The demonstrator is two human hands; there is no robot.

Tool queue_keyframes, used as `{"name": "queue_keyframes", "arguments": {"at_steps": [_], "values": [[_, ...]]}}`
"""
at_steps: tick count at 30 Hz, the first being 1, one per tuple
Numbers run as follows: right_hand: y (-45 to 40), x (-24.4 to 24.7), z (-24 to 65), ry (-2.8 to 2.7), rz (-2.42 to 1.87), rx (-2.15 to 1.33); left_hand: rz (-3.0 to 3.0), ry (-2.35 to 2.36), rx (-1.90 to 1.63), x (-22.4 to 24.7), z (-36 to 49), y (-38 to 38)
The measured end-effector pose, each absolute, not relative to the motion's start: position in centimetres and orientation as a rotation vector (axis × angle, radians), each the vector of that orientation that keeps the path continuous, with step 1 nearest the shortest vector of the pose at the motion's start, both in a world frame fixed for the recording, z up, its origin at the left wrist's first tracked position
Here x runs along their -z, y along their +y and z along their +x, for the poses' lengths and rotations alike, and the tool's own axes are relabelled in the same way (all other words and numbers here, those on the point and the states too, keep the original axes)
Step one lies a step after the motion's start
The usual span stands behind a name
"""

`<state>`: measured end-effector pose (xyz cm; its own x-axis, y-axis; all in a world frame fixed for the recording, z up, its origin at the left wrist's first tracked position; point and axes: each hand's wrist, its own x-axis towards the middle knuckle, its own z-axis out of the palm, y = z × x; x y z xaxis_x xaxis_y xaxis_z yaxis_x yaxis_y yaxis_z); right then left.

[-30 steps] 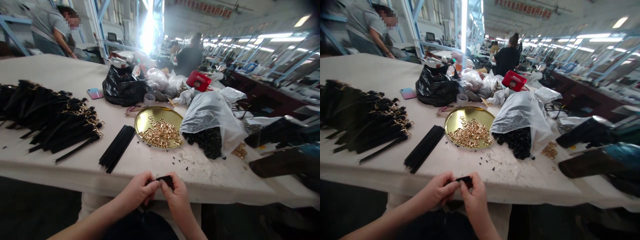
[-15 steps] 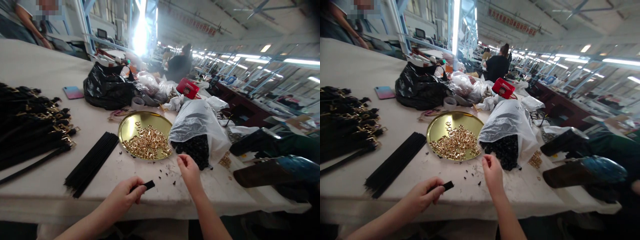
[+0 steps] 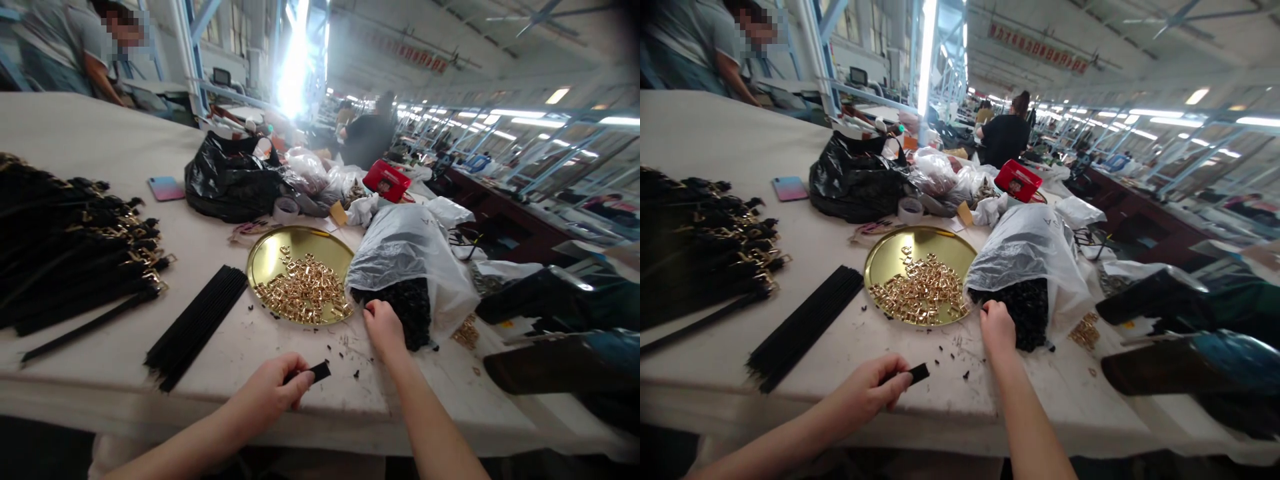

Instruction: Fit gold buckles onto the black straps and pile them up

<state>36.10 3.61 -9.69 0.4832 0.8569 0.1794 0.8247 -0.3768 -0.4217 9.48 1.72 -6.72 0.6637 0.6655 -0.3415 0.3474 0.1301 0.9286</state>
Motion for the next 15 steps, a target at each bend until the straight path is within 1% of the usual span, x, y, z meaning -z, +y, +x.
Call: {"name": "queue_keyframes", "arguments": {"at_steps": [4,8,12,15], "values": [[3.4,9.6,35.8,-1.336,-2.204,-0.128,1.513,0.904,-0.326,6.5,8.8,1.3],[1.9,8.9,34.6,-1.304,-2.045,-0.225,1.561,0.925,-0.398,5.9,7.9,1.0],[-0.8,7.6,31.1,-1.295,-1.838,-0.485,1.609,0.943,-0.493,5.1,7.9,0.9],[-3.0,6.7,27.3,-1.185,-1.613,-0.81,1.657,0.958,-0.599,4.6,8.3,0.9]]}}
